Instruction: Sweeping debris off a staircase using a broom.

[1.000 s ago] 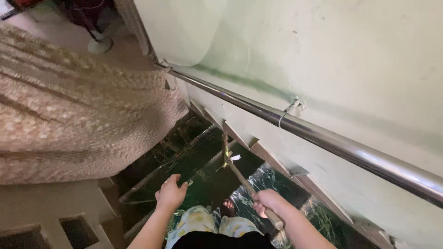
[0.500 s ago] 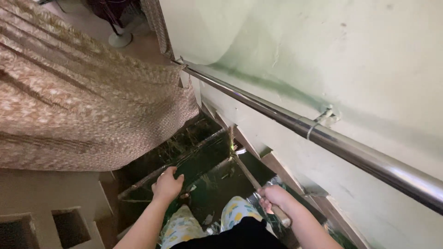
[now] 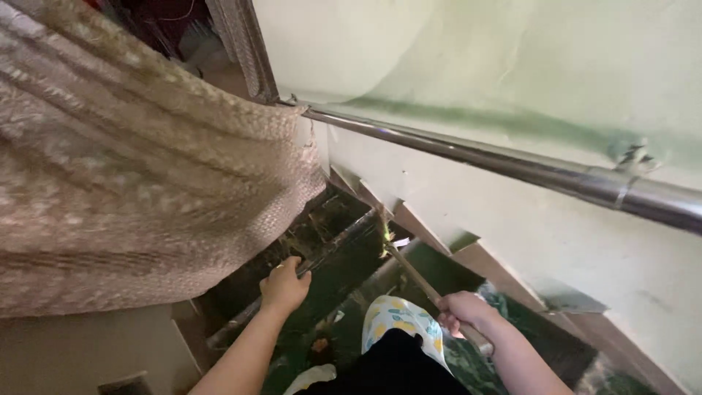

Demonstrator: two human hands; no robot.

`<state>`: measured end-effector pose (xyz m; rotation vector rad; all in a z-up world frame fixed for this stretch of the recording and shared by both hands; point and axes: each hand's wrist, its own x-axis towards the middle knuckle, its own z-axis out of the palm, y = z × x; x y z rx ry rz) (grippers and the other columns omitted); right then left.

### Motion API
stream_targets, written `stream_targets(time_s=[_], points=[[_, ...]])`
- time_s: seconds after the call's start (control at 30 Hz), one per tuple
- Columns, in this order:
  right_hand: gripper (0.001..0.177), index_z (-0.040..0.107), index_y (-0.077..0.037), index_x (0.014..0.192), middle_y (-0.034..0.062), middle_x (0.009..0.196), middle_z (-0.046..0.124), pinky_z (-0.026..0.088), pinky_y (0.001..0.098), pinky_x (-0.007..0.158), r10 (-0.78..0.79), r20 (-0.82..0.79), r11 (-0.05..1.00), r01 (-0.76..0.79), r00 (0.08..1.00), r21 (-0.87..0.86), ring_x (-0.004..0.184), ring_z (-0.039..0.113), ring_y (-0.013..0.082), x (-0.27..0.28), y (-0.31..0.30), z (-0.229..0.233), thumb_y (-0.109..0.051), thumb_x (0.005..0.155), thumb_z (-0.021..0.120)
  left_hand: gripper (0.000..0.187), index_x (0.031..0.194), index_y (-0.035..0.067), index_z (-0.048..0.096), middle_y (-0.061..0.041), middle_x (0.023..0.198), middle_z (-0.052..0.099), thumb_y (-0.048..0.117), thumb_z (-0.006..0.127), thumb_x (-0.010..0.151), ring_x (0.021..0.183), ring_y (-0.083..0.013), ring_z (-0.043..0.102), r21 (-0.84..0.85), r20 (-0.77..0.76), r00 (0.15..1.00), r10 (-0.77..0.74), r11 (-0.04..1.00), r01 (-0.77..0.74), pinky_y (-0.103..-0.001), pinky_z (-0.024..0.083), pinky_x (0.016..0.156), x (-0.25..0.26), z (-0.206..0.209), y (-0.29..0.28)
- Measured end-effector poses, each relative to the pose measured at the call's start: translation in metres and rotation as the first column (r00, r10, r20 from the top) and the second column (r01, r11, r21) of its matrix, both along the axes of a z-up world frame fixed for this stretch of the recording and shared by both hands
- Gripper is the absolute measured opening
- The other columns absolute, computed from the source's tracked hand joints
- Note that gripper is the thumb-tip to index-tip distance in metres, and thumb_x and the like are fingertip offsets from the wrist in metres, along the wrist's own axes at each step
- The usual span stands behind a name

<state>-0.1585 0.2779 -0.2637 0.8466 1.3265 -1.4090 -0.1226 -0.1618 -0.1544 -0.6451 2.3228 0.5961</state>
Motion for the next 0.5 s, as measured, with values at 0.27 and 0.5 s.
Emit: stream_targets(time_s=[0.27,0.5], points=[[0.037,0.058,0.008,0.073,0.0162,0.057,0.055,0.039,0.0346,0.038,0.166,-0.159,0.967,-0.129,0.973,0.22,0.037,0.048,0.0208,0.035,-0.078,0.021,-0.016,0.101,0.056,0.057,0.152,0.023,0.044,-0.006,0.144,0.059,0.046,0.055,0.101,0.131,-0.0304,0.056,0.013,-0.089,0.994,-0.057,0.998,0.058,-0.056,0.037,0.114,0.028,-0.011,-0.071],[0.035,0.059,0.009,0.075,0.0159,0.058,0.058,0.037,0.0328,0.036,0.07,-0.137,0.982,-0.043,0.988,0.186,0.038,0.046,0.0186,0.05,-0.092,0.014,-0.015,0.1,0.059,0.054,0.148,0.021,0.049,-0.005,0.145,0.059,0.043,0.058,0.1,0.137,-0.0277,0.053,-0.018,-0.121,0.991,-0.056,0.998,0.054,-0.054,0.034,0.117,0.039,-0.027,-0.093]])
